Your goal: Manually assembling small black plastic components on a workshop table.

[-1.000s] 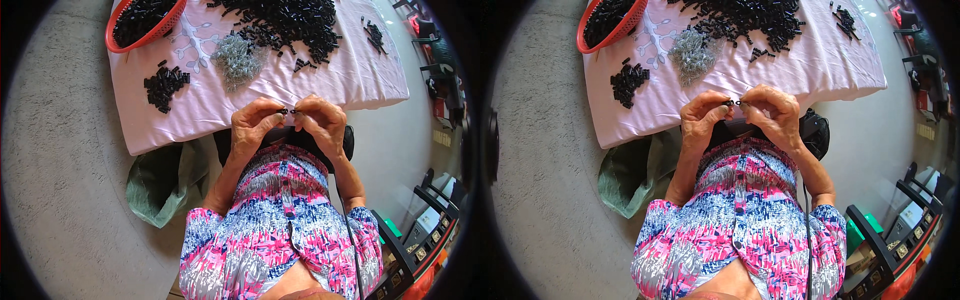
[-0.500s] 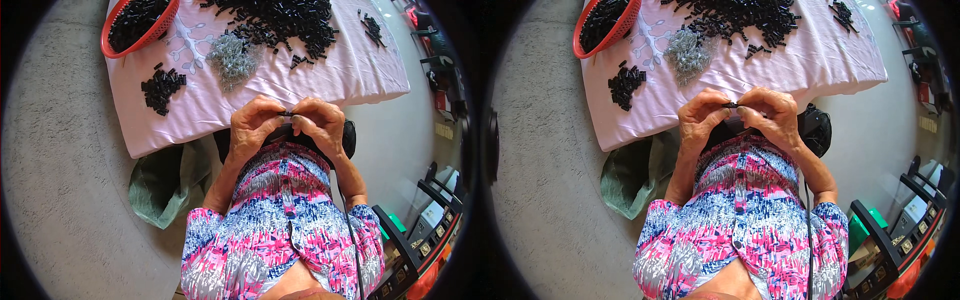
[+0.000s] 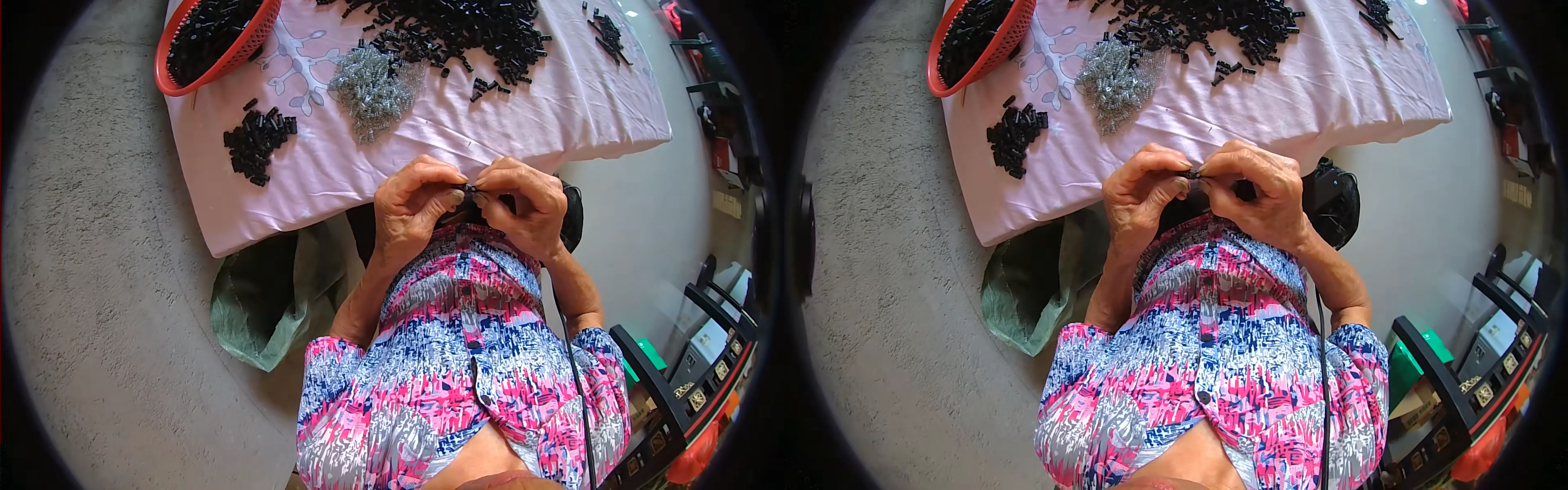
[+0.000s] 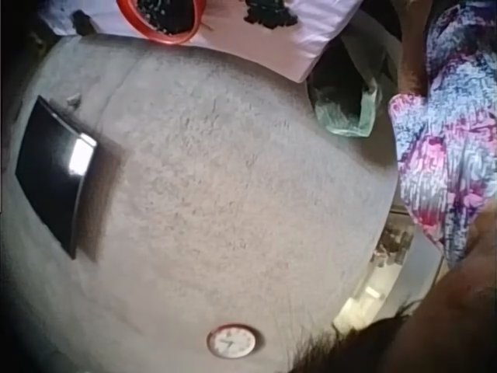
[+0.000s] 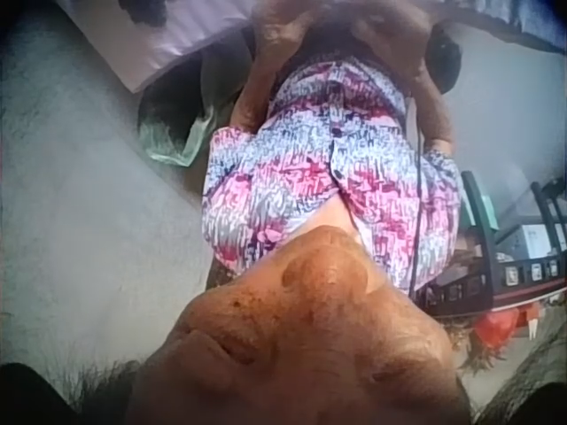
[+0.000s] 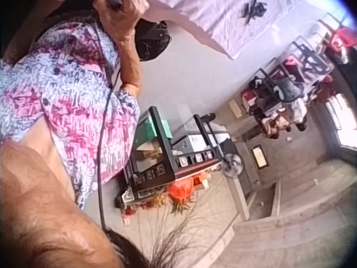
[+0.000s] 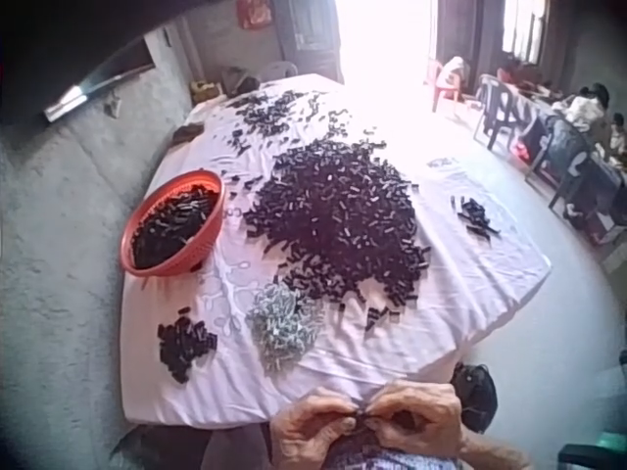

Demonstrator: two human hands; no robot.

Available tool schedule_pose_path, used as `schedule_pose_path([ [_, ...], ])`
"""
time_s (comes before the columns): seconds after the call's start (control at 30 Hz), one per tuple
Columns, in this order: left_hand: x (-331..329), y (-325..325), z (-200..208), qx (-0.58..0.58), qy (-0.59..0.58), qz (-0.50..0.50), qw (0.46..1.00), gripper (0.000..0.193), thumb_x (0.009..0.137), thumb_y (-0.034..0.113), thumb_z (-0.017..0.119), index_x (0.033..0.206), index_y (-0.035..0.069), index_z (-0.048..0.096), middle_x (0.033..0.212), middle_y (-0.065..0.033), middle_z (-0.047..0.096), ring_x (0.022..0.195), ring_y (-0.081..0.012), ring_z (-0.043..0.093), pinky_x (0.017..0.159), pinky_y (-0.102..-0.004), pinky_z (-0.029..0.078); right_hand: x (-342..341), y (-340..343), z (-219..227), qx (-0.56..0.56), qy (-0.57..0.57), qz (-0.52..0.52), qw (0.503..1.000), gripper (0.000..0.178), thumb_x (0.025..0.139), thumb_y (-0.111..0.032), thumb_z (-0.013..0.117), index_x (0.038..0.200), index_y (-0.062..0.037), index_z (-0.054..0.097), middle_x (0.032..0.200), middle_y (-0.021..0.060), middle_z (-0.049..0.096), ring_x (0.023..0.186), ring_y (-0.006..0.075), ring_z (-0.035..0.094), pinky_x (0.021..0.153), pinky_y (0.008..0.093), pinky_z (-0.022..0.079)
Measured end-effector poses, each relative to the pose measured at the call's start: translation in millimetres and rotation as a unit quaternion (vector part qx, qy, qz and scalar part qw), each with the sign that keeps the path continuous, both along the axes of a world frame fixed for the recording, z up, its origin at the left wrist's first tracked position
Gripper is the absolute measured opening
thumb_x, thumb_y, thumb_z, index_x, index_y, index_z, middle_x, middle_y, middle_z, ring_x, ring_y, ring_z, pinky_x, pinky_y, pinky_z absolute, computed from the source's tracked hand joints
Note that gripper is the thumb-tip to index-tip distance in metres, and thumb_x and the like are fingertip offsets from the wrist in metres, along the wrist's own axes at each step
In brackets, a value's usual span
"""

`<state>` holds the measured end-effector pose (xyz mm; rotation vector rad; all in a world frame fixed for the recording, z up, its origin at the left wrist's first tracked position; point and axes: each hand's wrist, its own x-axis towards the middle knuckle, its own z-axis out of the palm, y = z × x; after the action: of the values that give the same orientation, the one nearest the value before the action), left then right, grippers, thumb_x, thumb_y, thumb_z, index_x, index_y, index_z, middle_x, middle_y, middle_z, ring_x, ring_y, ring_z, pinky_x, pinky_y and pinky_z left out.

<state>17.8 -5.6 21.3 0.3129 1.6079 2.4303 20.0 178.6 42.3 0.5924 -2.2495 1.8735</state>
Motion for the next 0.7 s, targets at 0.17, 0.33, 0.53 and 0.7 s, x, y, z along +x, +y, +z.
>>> schedule_pose_path([
  [0.17, 4, 4, 1, -0.045, 0.042, 0.052, 0.997, 0.019, 0.082, -0.013, 0.065, 0.097, -0.003, 0.065, 0.094, -0.0076, 0.063, 0.082, -0.01, 0.06, 0.071, -0.0209, 0.05, 3, -2, -1, 0.009, 0.003, -0.014, 1.0, 0.023, 0.065, 0.014, 0.066, 0.087, 0.0064, 0.064, 0.079, 0.0133, 0.067, 0.07, 0.0213, 0.065, 0.062, 0.0287, 0.051],
  [0.33, 6, 2, 3, -0.07, 0.053, 0.037, 0.995, 0.019, 0.081, -0.014, 0.065, 0.097, -0.004, 0.066, 0.095, -0.0078, 0.064, 0.081, -0.0105, 0.061, 0.07, -0.0212, 0.051, 4, -2, -6, 0.015, 0.034, -0.01, 0.999, 0.023, 0.067, 0.01, 0.07, 0.089, 0.0031, 0.066, 0.08, 0.0116, 0.068, 0.067, 0.0183, 0.067, 0.06, 0.0275, 0.053],
  [0.53, 4, -1, 0, -0.085, 0.068, 0.003, 0.994, 0.022, 0.08, -0.014, 0.065, 0.099, -0.004, 0.068, 0.097, -0.0083, 0.065, 0.085, -0.0137, 0.063, 0.073, -0.0227, 0.051, 12, 5, -7, 0.006, 0.022, 0.007, 1.0, 0.022, 0.069, 0.009, 0.073, 0.089, 0.0039, 0.066, 0.081, 0.0131, 0.068, 0.069, 0.021, 0.068, 0.062, 0.0292, 0.053],
  [0.7, 6, 2, -8, 0.066, -0.038, -0.061, 0.995, 0.026, 0.081, -0.012, 0.065, 0.106, -0.003, 0.069, 0.103, -0.0086, 0.064, 0.097, -0.0155, 0.062, 0.084, -0.0251, 0.051, 18, 5, -6, -0.009, 0.02, 0.013, 1.0, 0.024, 0.068, 0.008, 0.076, 0.089, 0.0043, 0.066, 0.081, 0.015, 0.068, 0.071, 0.0235, 0.067, 0.063, 0.032, 0.053],
])
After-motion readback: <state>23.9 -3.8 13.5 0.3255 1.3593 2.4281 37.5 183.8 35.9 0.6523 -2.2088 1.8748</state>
